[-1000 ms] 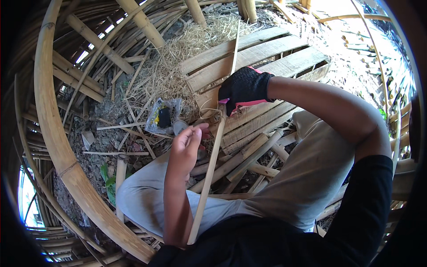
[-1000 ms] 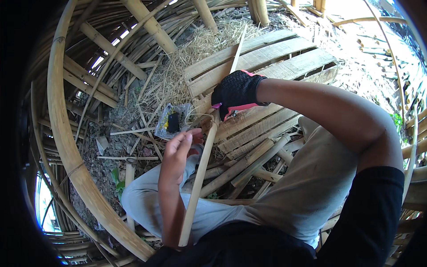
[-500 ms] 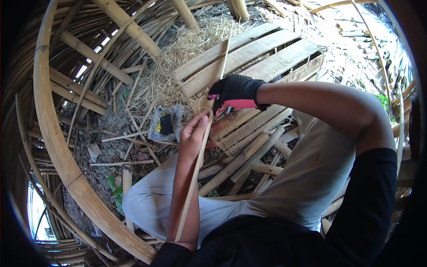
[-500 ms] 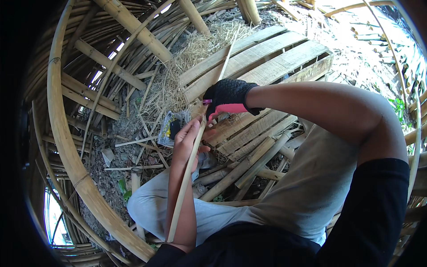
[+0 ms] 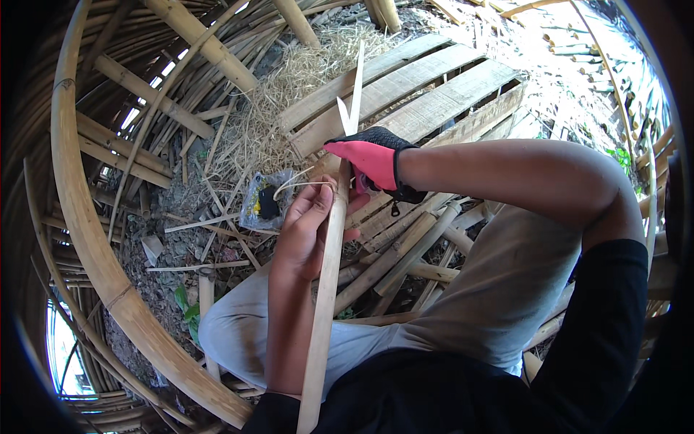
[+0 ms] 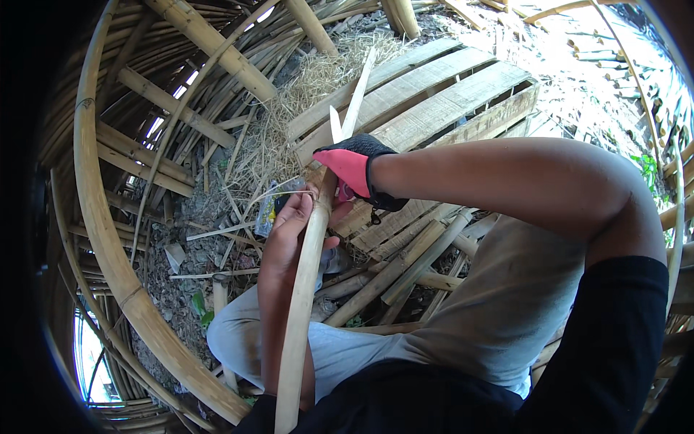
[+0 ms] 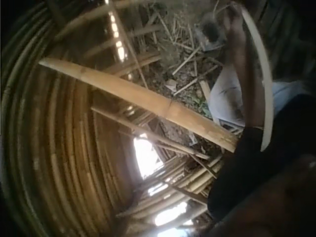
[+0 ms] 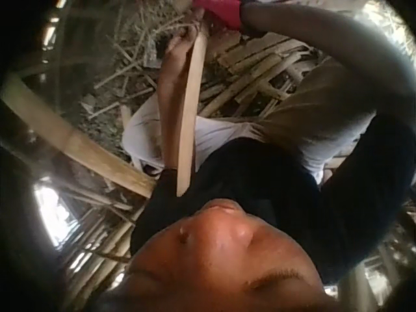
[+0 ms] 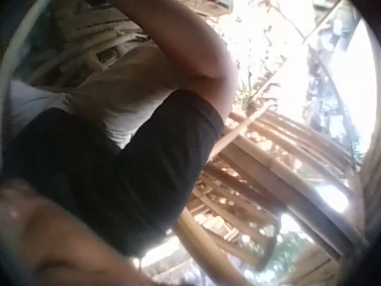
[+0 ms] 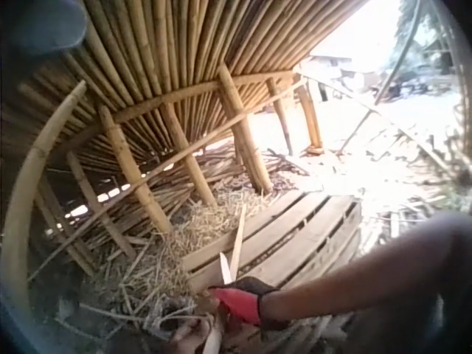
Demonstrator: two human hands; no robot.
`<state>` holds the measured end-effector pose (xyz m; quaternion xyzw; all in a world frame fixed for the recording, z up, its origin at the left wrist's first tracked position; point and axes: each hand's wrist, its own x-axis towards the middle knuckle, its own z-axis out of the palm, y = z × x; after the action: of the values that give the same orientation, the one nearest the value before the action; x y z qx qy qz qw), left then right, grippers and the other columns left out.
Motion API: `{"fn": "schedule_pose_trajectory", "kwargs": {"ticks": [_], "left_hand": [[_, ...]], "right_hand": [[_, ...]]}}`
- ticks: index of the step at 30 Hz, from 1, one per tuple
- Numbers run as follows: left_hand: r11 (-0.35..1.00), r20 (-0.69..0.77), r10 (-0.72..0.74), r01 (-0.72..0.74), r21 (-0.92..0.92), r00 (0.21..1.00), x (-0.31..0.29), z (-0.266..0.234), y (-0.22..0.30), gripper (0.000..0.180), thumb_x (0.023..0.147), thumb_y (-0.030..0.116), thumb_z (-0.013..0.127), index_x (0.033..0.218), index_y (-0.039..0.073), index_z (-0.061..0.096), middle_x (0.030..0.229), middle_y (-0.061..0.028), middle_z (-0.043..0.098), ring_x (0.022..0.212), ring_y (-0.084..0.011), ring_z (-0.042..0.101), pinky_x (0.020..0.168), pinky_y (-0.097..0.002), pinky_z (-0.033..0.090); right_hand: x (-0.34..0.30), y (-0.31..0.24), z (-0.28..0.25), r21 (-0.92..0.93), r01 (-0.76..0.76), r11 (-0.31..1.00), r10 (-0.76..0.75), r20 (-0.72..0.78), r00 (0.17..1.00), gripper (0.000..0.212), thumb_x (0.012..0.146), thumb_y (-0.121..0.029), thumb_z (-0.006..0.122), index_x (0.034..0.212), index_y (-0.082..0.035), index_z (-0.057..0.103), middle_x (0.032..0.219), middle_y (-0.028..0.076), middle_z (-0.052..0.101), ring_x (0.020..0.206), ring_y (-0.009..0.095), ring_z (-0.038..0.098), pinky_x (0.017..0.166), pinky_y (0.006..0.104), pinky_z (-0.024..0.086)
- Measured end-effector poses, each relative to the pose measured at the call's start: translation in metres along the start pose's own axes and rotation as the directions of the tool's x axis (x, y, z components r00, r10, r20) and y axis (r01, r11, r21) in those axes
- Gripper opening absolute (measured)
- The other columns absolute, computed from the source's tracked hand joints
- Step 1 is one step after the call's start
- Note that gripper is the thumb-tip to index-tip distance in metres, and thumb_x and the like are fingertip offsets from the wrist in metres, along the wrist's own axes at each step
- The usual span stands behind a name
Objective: The person sits on the ground and uses a knife to shave and smooth a long bamboo stick. The person holds the bamboo with one hand and repeatedly scrapes along its length with the knife, removing thin strips of material.
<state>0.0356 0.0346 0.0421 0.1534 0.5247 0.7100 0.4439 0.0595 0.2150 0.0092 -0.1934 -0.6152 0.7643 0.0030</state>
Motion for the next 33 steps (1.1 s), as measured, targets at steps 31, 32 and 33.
{"fn": "schedule_pose_trajectory", "kwargs": {"ticks": [31,32,33], "left_hand": [[0.848,0.028,0.117,-0.115,0.517,0.993,-0.008,-0.014,0.020,0.027,0.087,0.016,0.072,0.106,-0.002,0.066,0.078,-0.0002,0.063,0.058,-0.0034,0.051,0.046,-0.0166,0.036],[0.818,0.035,0.173,-0.163,0.552,0.984,-0.009,-0.008,0.022,0.028,0.088,0.017,0.072,0.107,-0.003,0.066,0.078,-0.0007,0.064,0.058,-0.0035,0.052,0.048,-0.0170,0.038],[0.782,0.044,0.228,-0.210,0.586,0.973,-0.010,-0.003,0.021,0.029,0.088,0.017,0.071,0.108,-0.004,0.067,0.078,-0.0012,0.064,0.059,-0.0036,0.053,0.050,-0.0173,0.040]], "right_hand": [[-0.026,-0.023,0.009,-0.249,-0.050,0.967,0.034,-0.067,0.997,0.037,0.092,-0.035,0.054,0.078,-0.003,0.063,0.066,0.010,0.062,0.048,0.019,0.060,0.043,0.0333,0.043],[-0.024,-0.021,0.010,-0.251,-0.070,0.966,0.052,-0.079,0.996,0.037,0.092,-0.035,0.055,0.077,-0.003,0.063,0.065,0.010,0.062,0.048,0.019,0.059,0.042,0.0334,0.042],[-0.022,-0.020,0.010,-0.252,-0.090,0.964,0.069,-0.091,0.993,0.037,0.092,-0.036,0.055,0.076,-0.003,0.063,0.065,0.010,0.062,0.047,0.019,0.059,0.041,0.0335,0.042]]}}
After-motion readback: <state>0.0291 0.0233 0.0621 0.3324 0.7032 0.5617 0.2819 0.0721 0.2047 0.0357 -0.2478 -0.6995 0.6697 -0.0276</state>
